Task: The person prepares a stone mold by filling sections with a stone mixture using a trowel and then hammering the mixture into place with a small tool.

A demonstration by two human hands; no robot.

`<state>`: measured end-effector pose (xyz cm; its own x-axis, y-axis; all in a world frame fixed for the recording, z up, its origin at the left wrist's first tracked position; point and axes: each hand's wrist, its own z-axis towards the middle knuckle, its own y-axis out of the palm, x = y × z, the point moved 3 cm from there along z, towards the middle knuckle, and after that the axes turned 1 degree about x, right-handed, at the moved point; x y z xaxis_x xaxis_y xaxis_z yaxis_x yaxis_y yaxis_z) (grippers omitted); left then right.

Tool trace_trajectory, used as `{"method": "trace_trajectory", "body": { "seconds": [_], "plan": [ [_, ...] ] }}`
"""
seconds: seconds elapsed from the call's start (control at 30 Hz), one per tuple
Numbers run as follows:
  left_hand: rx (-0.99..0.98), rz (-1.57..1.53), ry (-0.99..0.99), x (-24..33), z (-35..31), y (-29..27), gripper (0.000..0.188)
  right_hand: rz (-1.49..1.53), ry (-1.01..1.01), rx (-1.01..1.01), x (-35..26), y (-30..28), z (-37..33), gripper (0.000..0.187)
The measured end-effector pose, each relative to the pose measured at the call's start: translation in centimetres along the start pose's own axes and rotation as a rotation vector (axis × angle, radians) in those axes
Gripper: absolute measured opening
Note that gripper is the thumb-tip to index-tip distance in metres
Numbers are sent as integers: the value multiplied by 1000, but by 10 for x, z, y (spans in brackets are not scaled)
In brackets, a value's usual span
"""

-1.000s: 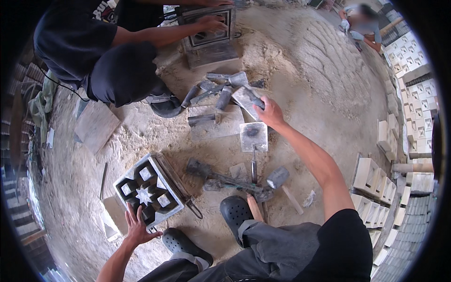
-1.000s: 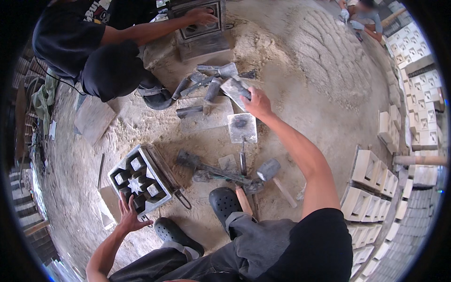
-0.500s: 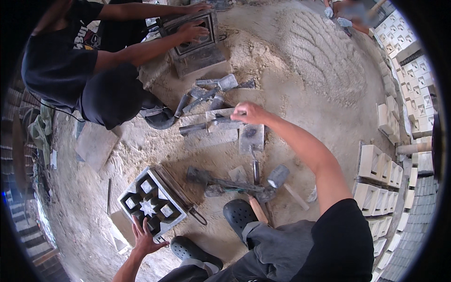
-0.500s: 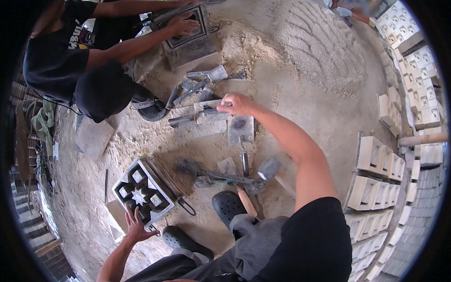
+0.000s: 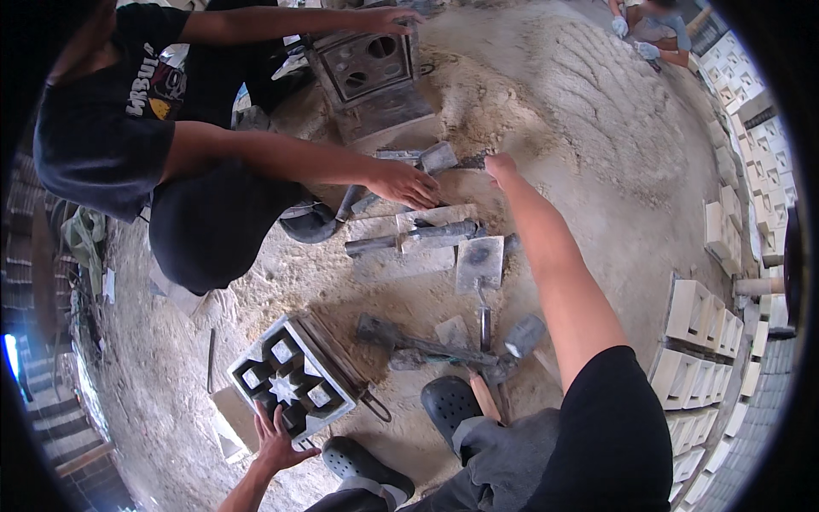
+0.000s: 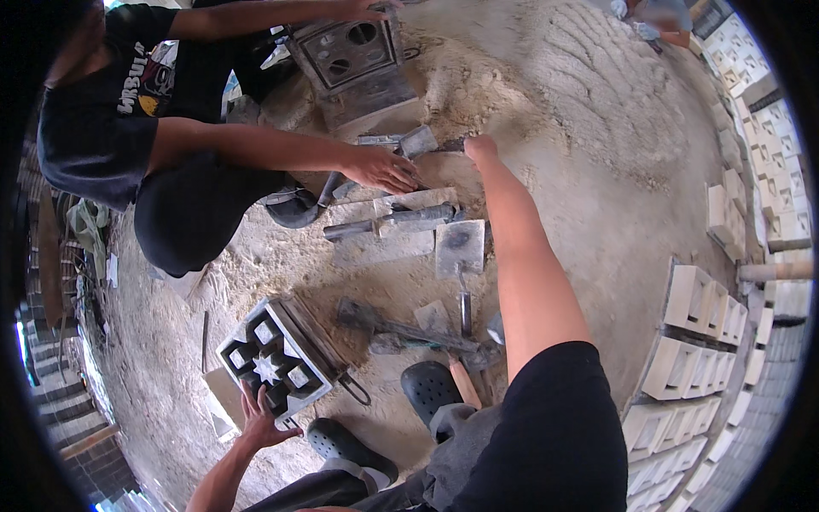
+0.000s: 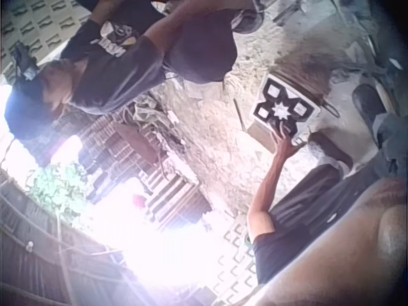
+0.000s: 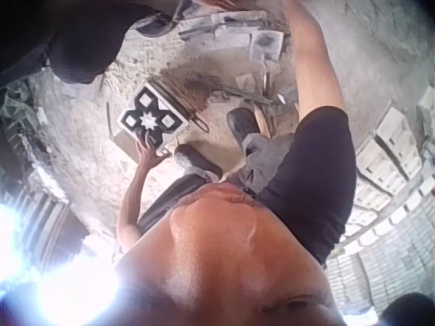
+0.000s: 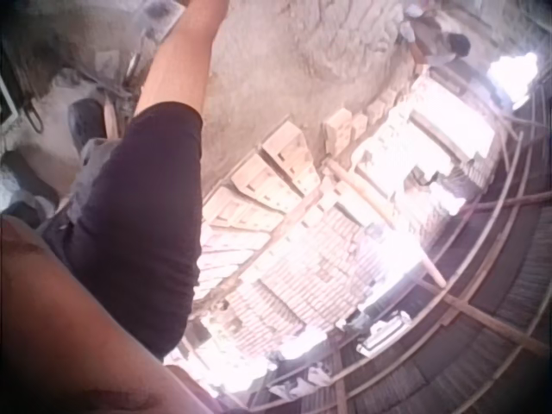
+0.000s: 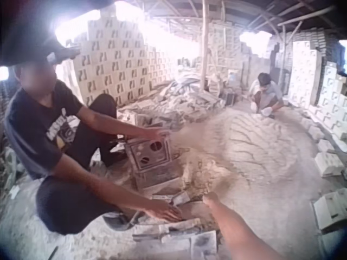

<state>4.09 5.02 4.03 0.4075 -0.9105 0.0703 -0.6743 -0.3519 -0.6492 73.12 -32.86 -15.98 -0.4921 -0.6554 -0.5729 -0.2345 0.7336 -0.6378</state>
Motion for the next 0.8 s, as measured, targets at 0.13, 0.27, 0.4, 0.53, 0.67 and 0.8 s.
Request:
{"method": "trace_trajectory", "body": {
  "seconds": [0.13, 0.27, 0.4, 0.53, 0.67, 0.8],
  "plan": [
    [13, -1, 42, 5, 8, 3, 148, 6, -53, 80, 18, -13, 19, 31],
    [18, -20, 52, 6, 7, 0, 147, -306, -168, 136, 15, -1, 3, 33],
    [27, -46, 43, 3, -2, -4, 144, -469, -352, 43, 6, 17, -28, 39],
    [-10, 9, 90, 11, 7, -2, 144, -522, -573, -47, 32, -9, -16, 53],
    [16, -16, 94, 6, 10, 5, 147, -539, -434, -80, 45, -40, -33, 50],
    [-8, -19, 54, 3, 1, -3, 148, -535, -358, -3, 54, -57, -127, 66]
  ]
}}
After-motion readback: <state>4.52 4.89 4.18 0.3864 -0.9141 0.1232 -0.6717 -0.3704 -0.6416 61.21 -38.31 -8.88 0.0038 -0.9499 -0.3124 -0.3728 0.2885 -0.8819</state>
